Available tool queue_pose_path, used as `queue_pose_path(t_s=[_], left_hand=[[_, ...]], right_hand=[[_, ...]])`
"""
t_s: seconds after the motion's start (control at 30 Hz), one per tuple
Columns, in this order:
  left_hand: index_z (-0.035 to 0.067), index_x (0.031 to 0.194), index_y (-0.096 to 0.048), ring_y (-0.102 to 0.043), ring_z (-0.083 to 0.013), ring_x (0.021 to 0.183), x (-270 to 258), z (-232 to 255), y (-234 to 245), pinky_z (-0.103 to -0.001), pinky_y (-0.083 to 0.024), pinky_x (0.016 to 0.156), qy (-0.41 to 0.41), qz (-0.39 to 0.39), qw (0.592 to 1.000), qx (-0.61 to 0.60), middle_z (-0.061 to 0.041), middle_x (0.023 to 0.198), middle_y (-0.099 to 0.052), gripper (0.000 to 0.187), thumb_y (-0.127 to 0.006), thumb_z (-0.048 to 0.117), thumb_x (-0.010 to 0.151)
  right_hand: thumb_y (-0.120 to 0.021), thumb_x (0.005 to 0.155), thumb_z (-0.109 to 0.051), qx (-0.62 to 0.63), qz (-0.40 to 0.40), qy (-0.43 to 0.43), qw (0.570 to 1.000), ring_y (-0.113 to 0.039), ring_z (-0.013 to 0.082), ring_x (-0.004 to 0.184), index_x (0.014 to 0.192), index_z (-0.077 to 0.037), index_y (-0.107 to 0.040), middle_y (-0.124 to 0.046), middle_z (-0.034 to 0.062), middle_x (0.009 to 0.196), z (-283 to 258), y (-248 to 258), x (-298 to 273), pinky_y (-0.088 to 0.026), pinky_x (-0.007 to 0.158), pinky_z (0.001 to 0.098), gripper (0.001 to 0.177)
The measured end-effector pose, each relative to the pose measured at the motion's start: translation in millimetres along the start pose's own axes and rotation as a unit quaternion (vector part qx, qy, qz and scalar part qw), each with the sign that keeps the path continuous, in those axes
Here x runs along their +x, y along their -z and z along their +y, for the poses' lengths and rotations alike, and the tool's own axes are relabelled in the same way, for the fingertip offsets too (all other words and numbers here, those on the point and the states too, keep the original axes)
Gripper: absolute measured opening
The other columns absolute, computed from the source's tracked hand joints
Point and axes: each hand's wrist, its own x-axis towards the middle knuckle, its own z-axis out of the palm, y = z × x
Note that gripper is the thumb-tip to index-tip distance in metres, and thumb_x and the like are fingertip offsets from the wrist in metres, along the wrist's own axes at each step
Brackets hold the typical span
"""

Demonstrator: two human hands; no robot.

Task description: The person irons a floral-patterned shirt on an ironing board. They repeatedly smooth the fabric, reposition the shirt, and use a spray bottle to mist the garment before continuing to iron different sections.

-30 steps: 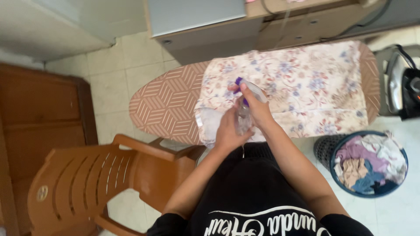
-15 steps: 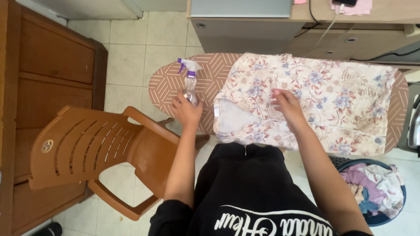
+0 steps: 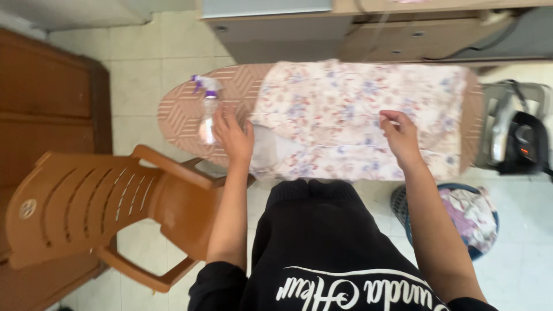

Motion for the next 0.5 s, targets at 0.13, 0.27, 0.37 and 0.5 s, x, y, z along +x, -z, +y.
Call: queue_pose_path(t_s=[0.13,0.27,0.37,0.5], left_hand=[[0.010,0.147,-0.048,-0.043,-0.0408,0.140,-25,68,-25,-0.055,-0.029,0.118,-0.104,-0.091,0.983,-0.118,-0.022,0.145,-0.052,0.059,-0.069,0.017,0.092],[0.011,0.137,-0.059,-0.053,-0.0392,0.125,-47,148,-43,-0.051,-0.037,0.110,-0.154,-0.159,0.957,-0.186,-0.020,0.133,-0.061,0.052,-0.070,0.012,0.086],[0.010,0.130,-0.064,-0.060,-0.0371,0.118,-52,189,-55,-0.047,-0.046,0.104,-0.156,-0.176,0.939,-0.253,-0.018,0.126,-0.065,0.043,-0.069,0.009,0.087],[0.008,0.123,-0.066,-0.063,-0.0350,0.113,-58,210,-64,-0.043,-0.050,0.101,-0.122,-0.153,0.938,-0.286,-0.018,0.120,-0.067,0.038,-0.069,0.006,0.085]], right_hand=[[-0.070,0.103,-0.016,-0.071,0.127,0.062,0.987,-0.064,0.0130,0.093,0.118,-0.006,-0.071,-0.071,0.0058,0.105,31,88,2,-0.051,0.079,0.0274,0.018],[-0.069,0.098,-0.007,-0.202,0.239,0.146,0.939,-0.068,0.0246,0.105,0.119,-0.007,-0.070,-0.060,0.0145,0.121,51,180,-7,-0.054,0.092,0.0366,0.021],[-0.076,0.097,-0.009,-0.368,0.297,0.190,0.860,-0.055,0.0421,0.115,0.117,-0.009,-0.071,-0.056,0.0182,0.123,61,229,-7,-0.047,0.099,0.0506,0.021],[-0.074,0.086,-0.014,-0.436,0.325,0.065,0.837,-0.052,0.0452,0.113,0.118,-0.011,-0.063,-0.057,0.0207,0.121,67,260,0,-0.043,0.090,0.0565,0.033]])
